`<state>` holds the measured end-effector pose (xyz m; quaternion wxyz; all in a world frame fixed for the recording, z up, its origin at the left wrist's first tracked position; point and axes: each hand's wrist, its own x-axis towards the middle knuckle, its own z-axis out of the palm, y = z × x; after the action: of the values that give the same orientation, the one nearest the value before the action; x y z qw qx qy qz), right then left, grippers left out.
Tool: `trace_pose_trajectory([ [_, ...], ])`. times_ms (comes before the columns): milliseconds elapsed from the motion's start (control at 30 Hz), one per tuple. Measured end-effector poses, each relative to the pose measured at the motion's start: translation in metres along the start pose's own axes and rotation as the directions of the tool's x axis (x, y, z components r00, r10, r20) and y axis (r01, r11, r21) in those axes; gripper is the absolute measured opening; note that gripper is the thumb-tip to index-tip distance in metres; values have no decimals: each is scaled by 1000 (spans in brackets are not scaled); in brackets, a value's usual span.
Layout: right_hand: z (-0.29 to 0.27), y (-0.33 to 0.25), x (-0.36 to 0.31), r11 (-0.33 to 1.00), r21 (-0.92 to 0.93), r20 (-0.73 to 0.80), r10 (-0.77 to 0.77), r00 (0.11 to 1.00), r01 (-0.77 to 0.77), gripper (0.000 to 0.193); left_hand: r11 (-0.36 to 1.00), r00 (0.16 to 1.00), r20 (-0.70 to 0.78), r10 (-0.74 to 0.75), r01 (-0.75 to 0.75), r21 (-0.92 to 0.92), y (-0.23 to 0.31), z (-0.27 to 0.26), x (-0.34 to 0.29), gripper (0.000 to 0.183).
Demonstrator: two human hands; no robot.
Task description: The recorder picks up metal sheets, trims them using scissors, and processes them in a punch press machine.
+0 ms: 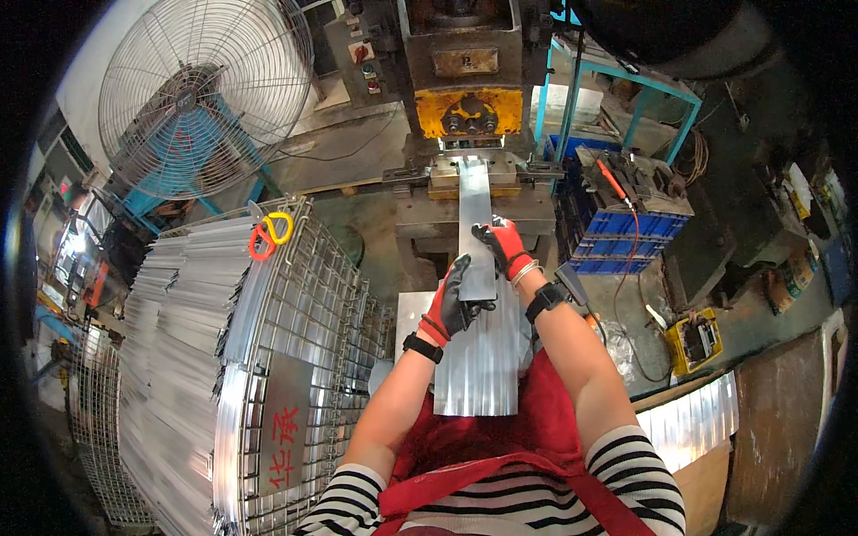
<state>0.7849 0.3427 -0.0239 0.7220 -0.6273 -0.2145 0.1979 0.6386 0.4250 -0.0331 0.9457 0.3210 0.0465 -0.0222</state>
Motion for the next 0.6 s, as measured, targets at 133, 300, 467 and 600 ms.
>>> trace_pose_trajectory([
  [133, -2, 8, 11, 994, -103, -51, -50, 997, 44, 18, 993, 996, -53, -66, 71, 93, 6, 2, 14, 34],
  [300, -1, 29, 26, 986, -157, -203, -86, 975, 54, 23, 976, 949, -316, -11, 79, 202, 9, 26, 14, 28],
  [467, 0, 20, 26, 979, -202, -258, -84, 963, 31, 22, 963, 930, -366, -23, 119, 242, 14, 38, 12, 26],
  [600, 4, 21, 23, 990, -140, -234, -11, 972, -22, 22, 987, 959, -283, 2, 44, 157, 1, -1, 21, 23],
])
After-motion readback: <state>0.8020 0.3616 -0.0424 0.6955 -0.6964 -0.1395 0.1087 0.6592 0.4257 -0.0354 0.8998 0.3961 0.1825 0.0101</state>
